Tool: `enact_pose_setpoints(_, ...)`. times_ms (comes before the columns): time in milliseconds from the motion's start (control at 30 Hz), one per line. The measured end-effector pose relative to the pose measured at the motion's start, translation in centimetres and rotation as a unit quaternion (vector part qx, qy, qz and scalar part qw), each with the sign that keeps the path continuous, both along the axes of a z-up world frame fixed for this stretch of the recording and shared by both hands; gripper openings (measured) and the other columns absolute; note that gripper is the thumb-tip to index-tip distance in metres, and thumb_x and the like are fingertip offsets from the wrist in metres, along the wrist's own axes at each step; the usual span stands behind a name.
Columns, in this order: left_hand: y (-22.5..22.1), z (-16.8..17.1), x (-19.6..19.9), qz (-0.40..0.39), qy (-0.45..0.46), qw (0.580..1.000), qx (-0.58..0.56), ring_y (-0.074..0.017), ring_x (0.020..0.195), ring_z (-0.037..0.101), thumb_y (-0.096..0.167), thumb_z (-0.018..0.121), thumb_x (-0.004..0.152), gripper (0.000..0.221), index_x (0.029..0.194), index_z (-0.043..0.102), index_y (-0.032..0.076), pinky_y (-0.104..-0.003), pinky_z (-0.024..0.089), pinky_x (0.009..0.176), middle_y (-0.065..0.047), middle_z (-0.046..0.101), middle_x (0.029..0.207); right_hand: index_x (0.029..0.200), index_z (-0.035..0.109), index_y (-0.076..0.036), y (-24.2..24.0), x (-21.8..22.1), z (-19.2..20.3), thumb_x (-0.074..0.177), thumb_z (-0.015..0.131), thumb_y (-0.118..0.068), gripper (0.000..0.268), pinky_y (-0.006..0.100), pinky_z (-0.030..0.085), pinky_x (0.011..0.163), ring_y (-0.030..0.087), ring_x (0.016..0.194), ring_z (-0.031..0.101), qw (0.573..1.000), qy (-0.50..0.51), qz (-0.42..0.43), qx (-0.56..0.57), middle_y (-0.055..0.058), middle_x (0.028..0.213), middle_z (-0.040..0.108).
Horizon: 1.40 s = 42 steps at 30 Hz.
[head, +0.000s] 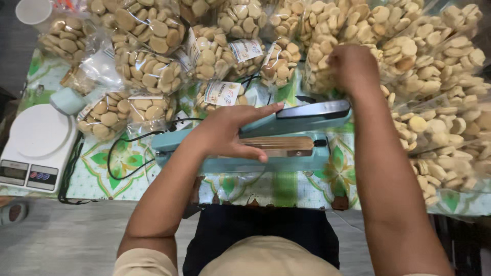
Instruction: The person seals plastic bags filled with cookies by hand and using a heat sealer.
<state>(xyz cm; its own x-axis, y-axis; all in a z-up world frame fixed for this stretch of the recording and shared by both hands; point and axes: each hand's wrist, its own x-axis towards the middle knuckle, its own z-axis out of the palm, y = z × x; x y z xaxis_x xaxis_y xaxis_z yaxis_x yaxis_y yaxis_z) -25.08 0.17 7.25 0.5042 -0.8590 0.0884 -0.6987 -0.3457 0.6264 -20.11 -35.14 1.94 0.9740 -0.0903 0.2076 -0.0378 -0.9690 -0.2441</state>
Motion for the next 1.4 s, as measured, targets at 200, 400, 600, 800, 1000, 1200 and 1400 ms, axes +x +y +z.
enact_pose_setpoints(200,0.4,-3.8,-0.5,0.025,-0.124,0.992,-0.024,-0.0275,0.08,0.069,0.048,0.082,0.087,0.069,0.149,0.056,0.032,-0.042,0.055,0.067,-0.003,0.071,0.092,0.111,0.075,-0.002,-0.9,-6.5,10.2,0.105,0.07,-0.004,0.008,0.039,0.056,0.076,0.024,0.084,0.07,0.989,-0.109,0.037,0.089,0.016,0.1,0.073)
enact_pose_setpoints(400,-0.8,0.3,-5.0,0.127,-0.27,0.911,-0.285,-0.0398,0.133,0.057,0.059,0.088,0.082,0.112,0.163,0.024,0.015,-0.049,0.051,0.11,-0.018,0.046,0.151,0.119,0.067,-0.003,7.4,-14.2,19.7,0.113,0.055,-0.006,0.014,0.034,0.052,0.082,0.019,0.093,0.066,0.968,-0.143,0.104,0.178,0.01,0.105,0.068)
enact_pose_setpoints(600,0.9,0.3,-14.2,0.192,-0.164,0.922,-0.295,-0.0485,0.15,0.037,0.054,0.085,0.081,0.131,0.17,0.0,0.011,-0.055,0.035,0.126,-0.029,0.026,0.161,0.112,0.07,0.0,16.6,-22.6,21.2,0.088,0.064,-0.003,0.025,0.042,0.055,0.072,0.03,0.085,0.071,0.933,-0.142,0.332,0.003,0.012,0.1,0.072)
enact_pose_setpoints(800,2.9,-11.9,-18.0,0.225,-0.204,0.952,-0.044,-0.033,0.132,0.056,0.03,0.093,0.071,0.095,0.146,0.036,0.02,-0.052,0.04,0.116,-0.009,0.057,0.143,0.122,0.066,0.002,21.2,-25.1,10.3,0.09,0.076,-0.01,0.035,0.037,0.056,0.071,0.024,0.082,0.072,0.894,-0.051,0.421,0.146,0.008,0.093,0.069)
enact_pose_setpoints(1000,3.3,-23.2,-18.0,0.195,0.158,0.929,-0.273,-0.0314,0.134,0.06,0.027,0.101,0.057,0.126,0.157,0.026,0.007,-0.045,0.046,0.115,-0.017,0.058,0.145,0.145,0.052,-0.005,14.6,-26.5,-5.4,0.082,0.074,-0.061,0.087,0.04,0.048,0.093,0.019,0.11,0.059,0.822,-0.245,0.251,0.449,0.008,0.13,0.056)
enact_pose_setpoints(1200,1.5,-23.0,-18.0,0.119,0.289,0.875,-0.37,-0.0313,0.153,0.045,0.036,0.1,0.069,0.135,0.167,0.012,0.009,-0.045,0.037,0.13,-0.019,0.041,0.163,0.166,0.01,-0.005,14.4,-27.0,-15.5,0.063,0.082,-0.077,0.145,0.049,0.032,0.13,0.037,0.155,0.037,0.755,-0.022,0.289,0.588,0.024,0.167,0.027)
enact_pose_setpoints(1400,-0.1,-19.1,-18.1,0.117,0.236,0.86,-0.437,-0.035,0.156,0.035,0.075,0.086,0.066,0.147,0.166,0.005,0.004,-0.048,0.034,0.131,-0.022,0.022,0.167,0.167,0.001,-0.01,15.8,-26.8,-13.7,0.057,0.09,-0.071,0.154,0.05,0.028,0.133,0.039,0.16,0.029,0.743,-0.037,0.311,0.592,0.026,0.173,0.015)
